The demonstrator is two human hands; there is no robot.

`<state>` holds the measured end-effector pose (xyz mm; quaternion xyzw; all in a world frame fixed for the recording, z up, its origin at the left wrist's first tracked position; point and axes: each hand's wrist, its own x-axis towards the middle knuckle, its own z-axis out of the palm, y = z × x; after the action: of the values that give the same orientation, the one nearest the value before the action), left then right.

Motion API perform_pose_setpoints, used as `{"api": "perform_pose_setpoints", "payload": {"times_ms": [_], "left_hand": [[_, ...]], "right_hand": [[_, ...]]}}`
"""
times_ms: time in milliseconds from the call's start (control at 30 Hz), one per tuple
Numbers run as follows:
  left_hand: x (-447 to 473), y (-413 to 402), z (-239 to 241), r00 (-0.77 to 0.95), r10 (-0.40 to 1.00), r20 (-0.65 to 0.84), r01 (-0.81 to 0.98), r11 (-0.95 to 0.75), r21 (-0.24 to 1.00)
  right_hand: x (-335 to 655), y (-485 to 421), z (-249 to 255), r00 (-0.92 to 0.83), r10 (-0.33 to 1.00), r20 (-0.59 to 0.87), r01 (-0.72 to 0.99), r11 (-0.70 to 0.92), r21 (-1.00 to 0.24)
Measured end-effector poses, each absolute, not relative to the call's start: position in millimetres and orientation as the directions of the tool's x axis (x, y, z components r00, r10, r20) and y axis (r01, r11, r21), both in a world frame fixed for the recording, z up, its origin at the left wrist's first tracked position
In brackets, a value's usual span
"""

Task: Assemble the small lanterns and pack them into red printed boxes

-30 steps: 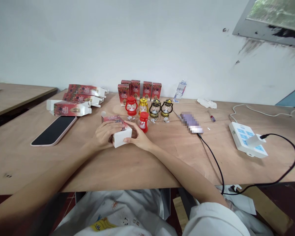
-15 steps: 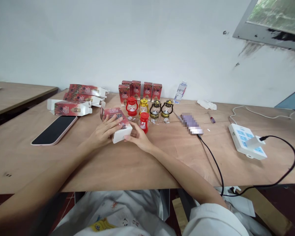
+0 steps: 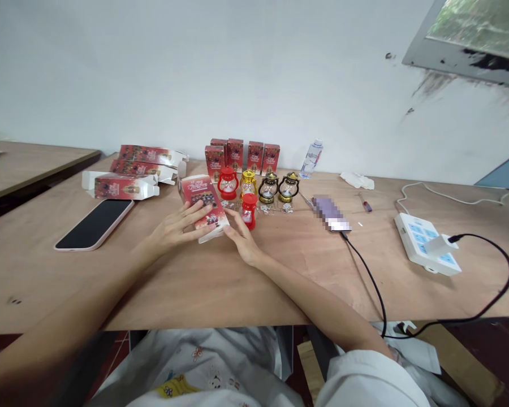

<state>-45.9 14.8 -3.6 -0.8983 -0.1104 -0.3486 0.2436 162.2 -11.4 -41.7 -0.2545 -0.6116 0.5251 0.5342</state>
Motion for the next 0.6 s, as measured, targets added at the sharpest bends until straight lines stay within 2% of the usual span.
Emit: {"api": "perform_pose_setpoints", "payload": {"times_ms": [100, 233, 400, 500, 600], "left_hand": [[-46.1, 16.8, -6.9, 0.752, 0.063, 0.656, 0.367, -0.866, -0.338], [-46.3, 25.4, -11.5, 0.720, 0.175, 0.671, 0.405, -0.892, -0.201], [-41.5, 19.4, -5.2, 0.486, 0.346, 0.803, 0.414, -0.900, 0.137], [-32.7, 5.6, -2.0, 0.373, 0.510, 0.775, 0.316, -0.855, 0.410], [-23.2, -2.1, -4.5, 0.288, 0.608, 0.740, 0.288, -0.792, 0.539]], "right_hand": [[162.9, -10.5, -42.5, -0.305, 0.892, 0.332, -0.246, 0.263, -0.933], [161.3, -11.5, -39.2, -0.272, 0.898, 0.346, -0.203, 0.298, -0.933], [160.6, -13.3, -40.2, -0.218, 0.889, 0.403, -0.040, 0.405, -0.914], [161.4, -16.3, -40.5, -0.227, 0.836, 0.500, 0.148, 0.537, -0.830], [163.1, -19.7, -38.4, -0.269, 0.783, 0.561, 0.314, 0.622, -0.717]]}}
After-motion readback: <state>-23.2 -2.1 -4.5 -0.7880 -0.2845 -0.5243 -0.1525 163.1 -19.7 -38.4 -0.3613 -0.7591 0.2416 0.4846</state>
